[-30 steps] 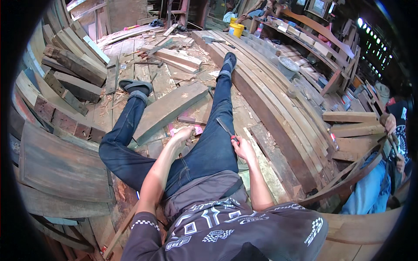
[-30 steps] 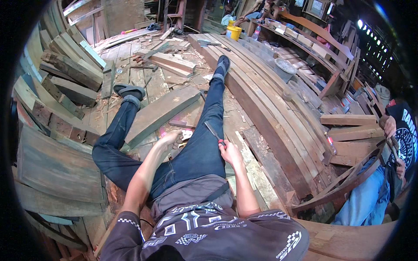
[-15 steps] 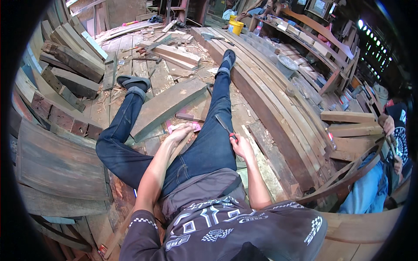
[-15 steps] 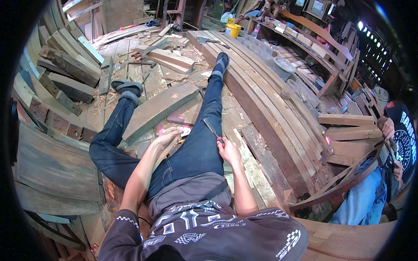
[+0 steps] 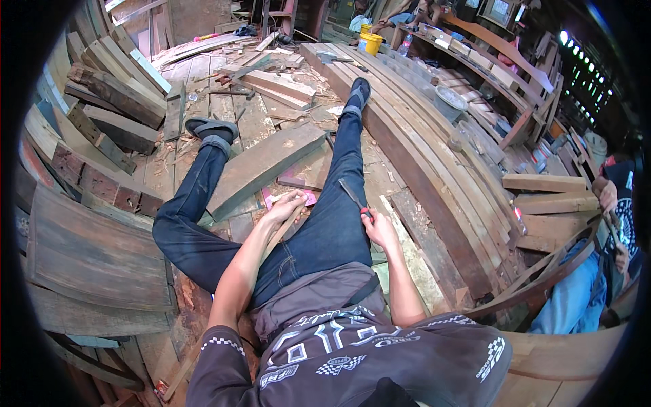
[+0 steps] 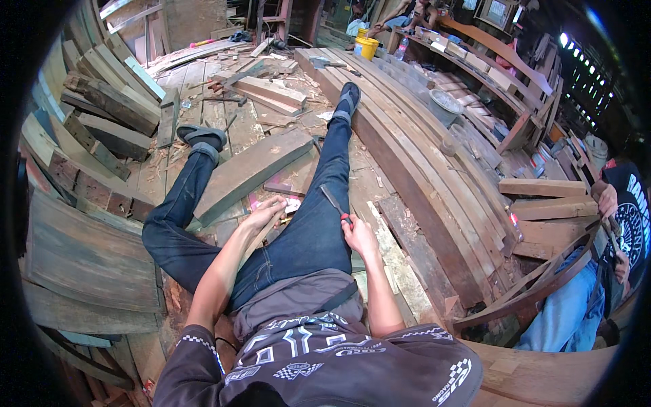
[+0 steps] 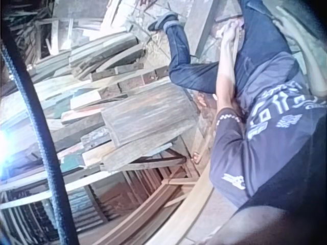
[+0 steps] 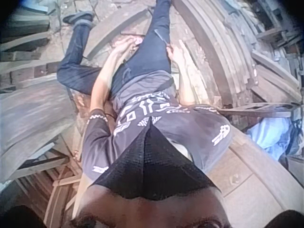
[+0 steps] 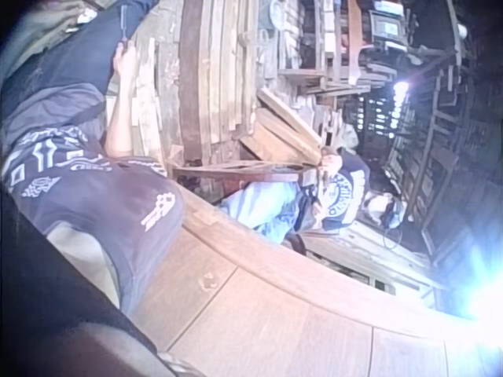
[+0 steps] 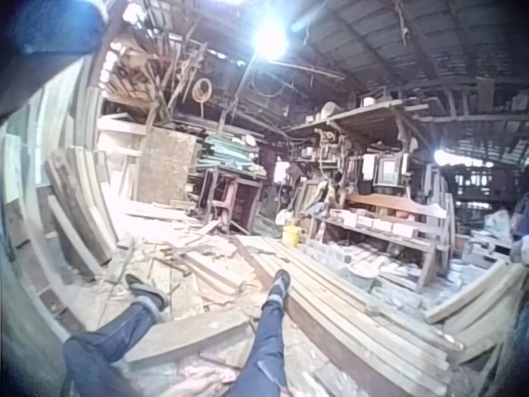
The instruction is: The person shapes a small piece of wood by holding it and scraping its edges and surfaces with a hand chisel.
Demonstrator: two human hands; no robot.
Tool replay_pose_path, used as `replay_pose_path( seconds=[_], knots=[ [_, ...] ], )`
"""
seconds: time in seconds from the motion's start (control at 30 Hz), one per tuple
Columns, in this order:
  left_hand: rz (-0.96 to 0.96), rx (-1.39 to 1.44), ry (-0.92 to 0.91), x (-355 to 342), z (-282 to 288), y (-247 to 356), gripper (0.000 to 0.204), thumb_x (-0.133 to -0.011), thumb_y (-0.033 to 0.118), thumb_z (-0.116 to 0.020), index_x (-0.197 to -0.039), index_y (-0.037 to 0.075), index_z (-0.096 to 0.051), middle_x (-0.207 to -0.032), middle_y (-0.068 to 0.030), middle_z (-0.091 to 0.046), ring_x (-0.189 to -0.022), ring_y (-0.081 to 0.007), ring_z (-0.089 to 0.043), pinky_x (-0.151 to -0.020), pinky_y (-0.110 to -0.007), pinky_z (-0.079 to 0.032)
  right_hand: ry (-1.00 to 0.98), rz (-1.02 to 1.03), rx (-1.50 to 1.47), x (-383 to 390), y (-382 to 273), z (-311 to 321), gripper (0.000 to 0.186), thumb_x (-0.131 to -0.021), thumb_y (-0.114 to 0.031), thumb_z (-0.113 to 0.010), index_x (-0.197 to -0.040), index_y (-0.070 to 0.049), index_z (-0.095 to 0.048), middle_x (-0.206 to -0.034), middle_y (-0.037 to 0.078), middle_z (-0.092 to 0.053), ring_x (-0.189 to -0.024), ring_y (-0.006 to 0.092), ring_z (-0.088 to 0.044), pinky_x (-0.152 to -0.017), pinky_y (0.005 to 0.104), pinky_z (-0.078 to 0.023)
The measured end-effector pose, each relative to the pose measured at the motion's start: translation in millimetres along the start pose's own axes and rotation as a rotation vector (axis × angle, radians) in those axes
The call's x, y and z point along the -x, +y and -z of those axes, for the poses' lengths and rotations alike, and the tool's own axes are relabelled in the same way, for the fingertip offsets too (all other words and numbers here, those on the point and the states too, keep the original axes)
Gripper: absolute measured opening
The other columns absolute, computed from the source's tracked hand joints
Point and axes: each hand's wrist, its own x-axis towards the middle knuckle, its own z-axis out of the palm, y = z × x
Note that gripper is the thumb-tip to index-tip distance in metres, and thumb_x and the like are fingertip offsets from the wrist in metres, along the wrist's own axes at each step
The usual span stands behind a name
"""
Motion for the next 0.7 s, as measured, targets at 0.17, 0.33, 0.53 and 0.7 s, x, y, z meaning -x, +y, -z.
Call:
replay_pose_path(
  seconds=[0.17, 0.33, 0.53, 0.7],
  knots=[
    [-0.026, 0.007, -0.015, 7, -9, 10, 0.020, -0.096, 0.032, -0.061, -0.099, 0.014, -0.053, -0.069, 0.0009, -0.052, -0.050, -0.0081, -0.049, -0.044, -0.022, -0.038, 0.001, -0.004, -0.007, -2, 5, -2, 0.032, -0.092, -0.031, -0.057, -0.107, -0.003, -0.062, -0.087, 0.024, -0.068, -0.088, 0.0428, -0.066, -0.077, 0.0506, -0.051],
    [-0.073, -0.069, -0.036, 6, -10, 12, 0.018, -0.092, 0.025, -0.066, -0.097, 0.014, -0.054, -0.066, 0.0019, -0.050, -0.051, -0.0080, -0.047, -0.047, -0.023, -0.037, -0.017, -0.008, 0.014, -2, 1, 1, 0.036, -0.093, -0.033, -0.057, -0.112, -0.003, -0.063, -0.088, 0.024, -0.068, -0.088, 0.0421, -0.066, -0.078, 0.0490, -0.052],
    [-0.054, -0.040, -0.028, 3, -6, 5, 0.017, -0.090, 0.020, -0.069, -0.098, 0.015, -0.054, -0.066, 0.0030, -0.051, -0.049, -0.0075, -0.047, -0.043, -0.024, -0.037, -0.023, -0.009, 0.012, -4, 7, -3, 0.040, -0.093, -0.035, -0.057, -0.119, -0.004, -0.062, -0.091, 0.025, -0.068, -0.090, 0.0413, -0.066, -0.078, 0.0472, -0.052],
    [-0.058, -0.035, -0.019, 2, -5, 3, 0.017, -0.089, 0.020, -0.069, -0.097, 0.015, -0.055, -0.066, 0.0029, -0.052, -0.048, -0.0074, -0.047, -0.043, -0.024, -0.037, -0.013, 0.000, 0.026, -3, 6, -2, 0.041, -0.093, -0.035, -0.057, -0.119, -0.005, -0.062, -0.092, 0.025, -0.069, -0.090, 0.0409, -0.067, -0.079, 0.0469, -0.052]
  ],
)
